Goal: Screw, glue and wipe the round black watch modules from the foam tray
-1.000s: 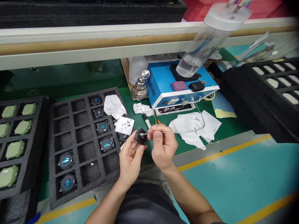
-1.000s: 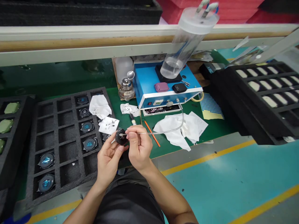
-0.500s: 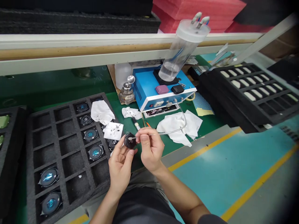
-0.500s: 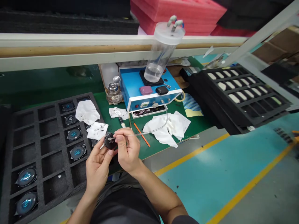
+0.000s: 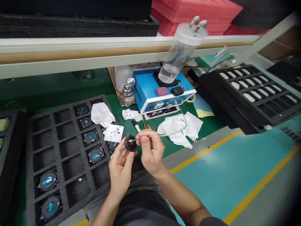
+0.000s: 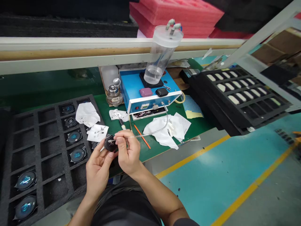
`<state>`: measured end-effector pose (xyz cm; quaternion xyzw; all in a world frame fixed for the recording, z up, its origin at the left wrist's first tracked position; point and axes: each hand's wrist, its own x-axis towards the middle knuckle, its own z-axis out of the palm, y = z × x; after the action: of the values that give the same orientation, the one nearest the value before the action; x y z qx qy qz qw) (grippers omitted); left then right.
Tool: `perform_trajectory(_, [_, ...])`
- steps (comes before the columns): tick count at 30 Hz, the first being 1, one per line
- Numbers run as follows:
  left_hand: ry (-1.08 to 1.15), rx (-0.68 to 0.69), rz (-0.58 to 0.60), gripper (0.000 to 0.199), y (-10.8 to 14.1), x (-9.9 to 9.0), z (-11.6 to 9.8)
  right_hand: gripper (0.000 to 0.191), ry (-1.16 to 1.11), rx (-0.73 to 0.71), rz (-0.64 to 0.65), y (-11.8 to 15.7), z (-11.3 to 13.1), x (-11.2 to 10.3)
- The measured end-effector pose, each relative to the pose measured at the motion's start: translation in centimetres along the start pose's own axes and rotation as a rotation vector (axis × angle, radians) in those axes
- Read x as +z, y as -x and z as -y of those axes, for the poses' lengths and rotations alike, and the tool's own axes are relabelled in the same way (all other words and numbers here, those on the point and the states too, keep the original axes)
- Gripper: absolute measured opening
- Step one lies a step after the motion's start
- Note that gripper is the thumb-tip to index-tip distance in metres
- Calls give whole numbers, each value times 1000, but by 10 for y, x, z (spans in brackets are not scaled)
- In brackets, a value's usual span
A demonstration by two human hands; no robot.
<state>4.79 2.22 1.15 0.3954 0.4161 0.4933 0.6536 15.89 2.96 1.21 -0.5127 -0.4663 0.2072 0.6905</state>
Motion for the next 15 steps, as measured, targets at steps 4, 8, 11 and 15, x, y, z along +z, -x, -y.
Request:
perform_trajectory(4, [-3,8,5,49,0,0,1,13,-10,-2,3,-1,0,1])
perform_trajectory(8, [-8,18,8,49,-1,0,1,13,-15,5,3,0,0,1])
perform_trajectory(11, [-12,24,6,49,-2,0,1,13,-18,6,3,0,0,0])
perform_trajectory(15, [-6,25,6,49,-1,0,0,13,-21,11,3,0,0,0])
